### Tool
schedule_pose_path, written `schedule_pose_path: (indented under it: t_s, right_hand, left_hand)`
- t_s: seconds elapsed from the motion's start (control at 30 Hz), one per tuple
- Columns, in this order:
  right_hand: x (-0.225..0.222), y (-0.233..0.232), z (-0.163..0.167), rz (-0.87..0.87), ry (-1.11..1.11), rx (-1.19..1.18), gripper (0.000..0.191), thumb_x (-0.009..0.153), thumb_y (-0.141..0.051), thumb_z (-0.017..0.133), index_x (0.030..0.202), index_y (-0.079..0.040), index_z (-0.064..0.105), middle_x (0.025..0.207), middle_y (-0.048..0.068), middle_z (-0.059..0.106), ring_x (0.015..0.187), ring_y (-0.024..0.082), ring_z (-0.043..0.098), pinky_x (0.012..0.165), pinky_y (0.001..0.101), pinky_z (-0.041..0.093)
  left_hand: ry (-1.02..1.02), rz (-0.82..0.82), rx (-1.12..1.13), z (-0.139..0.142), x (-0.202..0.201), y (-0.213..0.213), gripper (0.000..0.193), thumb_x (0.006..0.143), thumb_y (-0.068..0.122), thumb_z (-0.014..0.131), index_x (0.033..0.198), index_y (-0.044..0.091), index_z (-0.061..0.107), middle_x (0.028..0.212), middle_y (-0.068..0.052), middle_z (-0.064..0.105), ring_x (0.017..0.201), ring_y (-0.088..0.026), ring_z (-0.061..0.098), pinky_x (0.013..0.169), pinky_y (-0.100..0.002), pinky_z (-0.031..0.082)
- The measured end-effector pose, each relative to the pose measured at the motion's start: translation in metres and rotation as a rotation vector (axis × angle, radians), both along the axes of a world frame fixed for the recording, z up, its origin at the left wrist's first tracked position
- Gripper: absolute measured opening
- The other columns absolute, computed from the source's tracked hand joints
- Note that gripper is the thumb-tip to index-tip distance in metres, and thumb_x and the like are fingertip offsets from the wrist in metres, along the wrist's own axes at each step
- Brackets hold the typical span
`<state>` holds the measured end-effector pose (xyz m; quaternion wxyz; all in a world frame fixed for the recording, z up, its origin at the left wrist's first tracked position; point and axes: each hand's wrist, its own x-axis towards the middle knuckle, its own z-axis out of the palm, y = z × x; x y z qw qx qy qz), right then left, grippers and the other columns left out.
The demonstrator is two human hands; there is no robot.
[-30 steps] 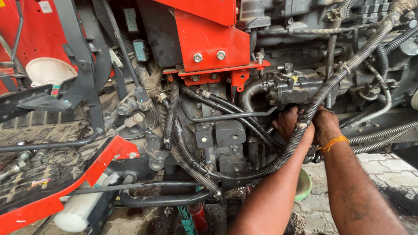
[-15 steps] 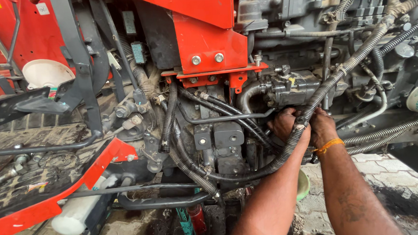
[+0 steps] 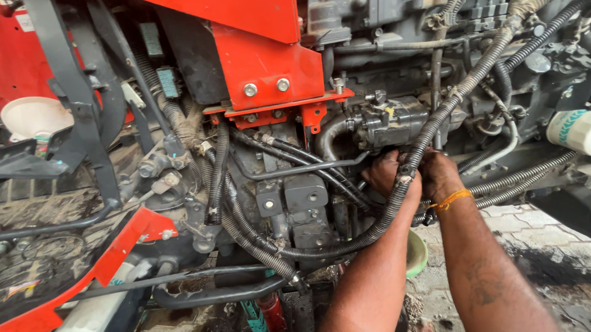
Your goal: The person works on a vehicle engine, using a wrench to tighten or loosen bolts on a component while also handling various hoses and wires. The hands are visibly dirty, and the workspace is cluttered with tools and debris.
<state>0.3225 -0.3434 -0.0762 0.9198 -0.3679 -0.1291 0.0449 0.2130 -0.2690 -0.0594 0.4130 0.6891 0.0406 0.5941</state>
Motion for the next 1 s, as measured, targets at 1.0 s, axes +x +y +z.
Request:
schedule_pose_path:
  t_s: [1.0]
  right_hand:
    - [-0.01,0.004,0.011,-0.075,-0.034,-0.157,0.018,0.098,-0.003,0.047,0.112,-0.004,0.059,0.094,0.009,0.066,0.082,0.025,0.066,0.073,0.0391,0.057]
  left_hand:
    - [0.052,0.041,0.047,0.004,-0.008,0.0,0.026,0.083,0.025,0.072,0.095,0.002,0.075,0.101,-0.019,0.073,0.105,-0.037,0.064,0.099,-0.05,0.038]
